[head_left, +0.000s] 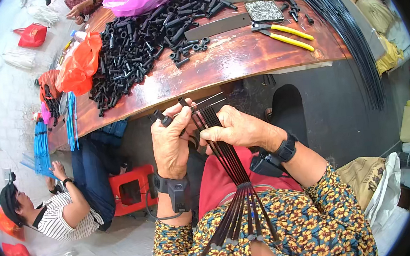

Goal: The recorder is assembling umbrella rib components, inserting thin rods into a center cap and securing them with pliers.

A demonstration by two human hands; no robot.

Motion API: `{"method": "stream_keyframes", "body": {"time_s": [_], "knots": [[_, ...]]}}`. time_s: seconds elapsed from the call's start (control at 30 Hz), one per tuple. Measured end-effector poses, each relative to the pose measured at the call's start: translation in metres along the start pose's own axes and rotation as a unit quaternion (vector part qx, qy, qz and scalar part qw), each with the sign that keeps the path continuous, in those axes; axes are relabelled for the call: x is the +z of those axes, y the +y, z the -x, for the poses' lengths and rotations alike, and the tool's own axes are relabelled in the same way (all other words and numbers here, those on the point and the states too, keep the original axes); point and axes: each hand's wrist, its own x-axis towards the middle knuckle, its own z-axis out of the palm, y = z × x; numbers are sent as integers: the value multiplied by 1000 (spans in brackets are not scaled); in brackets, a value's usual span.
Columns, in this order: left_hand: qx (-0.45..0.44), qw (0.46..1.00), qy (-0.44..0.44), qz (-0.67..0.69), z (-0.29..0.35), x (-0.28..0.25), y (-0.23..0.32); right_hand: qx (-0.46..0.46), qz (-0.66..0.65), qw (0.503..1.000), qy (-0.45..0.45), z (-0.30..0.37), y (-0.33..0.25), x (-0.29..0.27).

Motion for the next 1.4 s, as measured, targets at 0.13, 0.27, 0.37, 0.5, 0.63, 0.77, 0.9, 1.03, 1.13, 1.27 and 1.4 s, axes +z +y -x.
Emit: {"method": "stream_keyframes", "body": {"time_s": [0.13,0.27,0.37,0.5,0.63,0.77,0.9,1.03,1.13,1.27,1.4], "knots": [[27,999,40,-7,-2,0,-8,-53,34,998,30,-5,8,1],[60,996,66,7,-1,5,-12,-154,27,977,146,-8,3,10],[60,994,86,36,0,0,-13,-102,95,974,178,-3,-5,7],[84,992,95,16,4,4,-16,-88,95,976,175,-5,-5,9],[76,993,86,30,5,5,-17,-111,83,974,181,-8,3,12],[70,994,68,47,5,3,-18,-94,53,974,198,-6,5,16],[69,995,50,56,4,-1,-23,-106,25,971,211,-8,12,18],[75,994,48,70,2,1,-26,-104,-39,980,163,-8,15,12],[88,991,29,91,0,-8,-30,-57,-111,988,96,-3,6,4],[81,993,5,86,0,-10,-30,-34,-146,986,70,-2,6,1],[89,994,32,63,4,-5,-27,-76,-93,986,119,1,-4,5]]}}
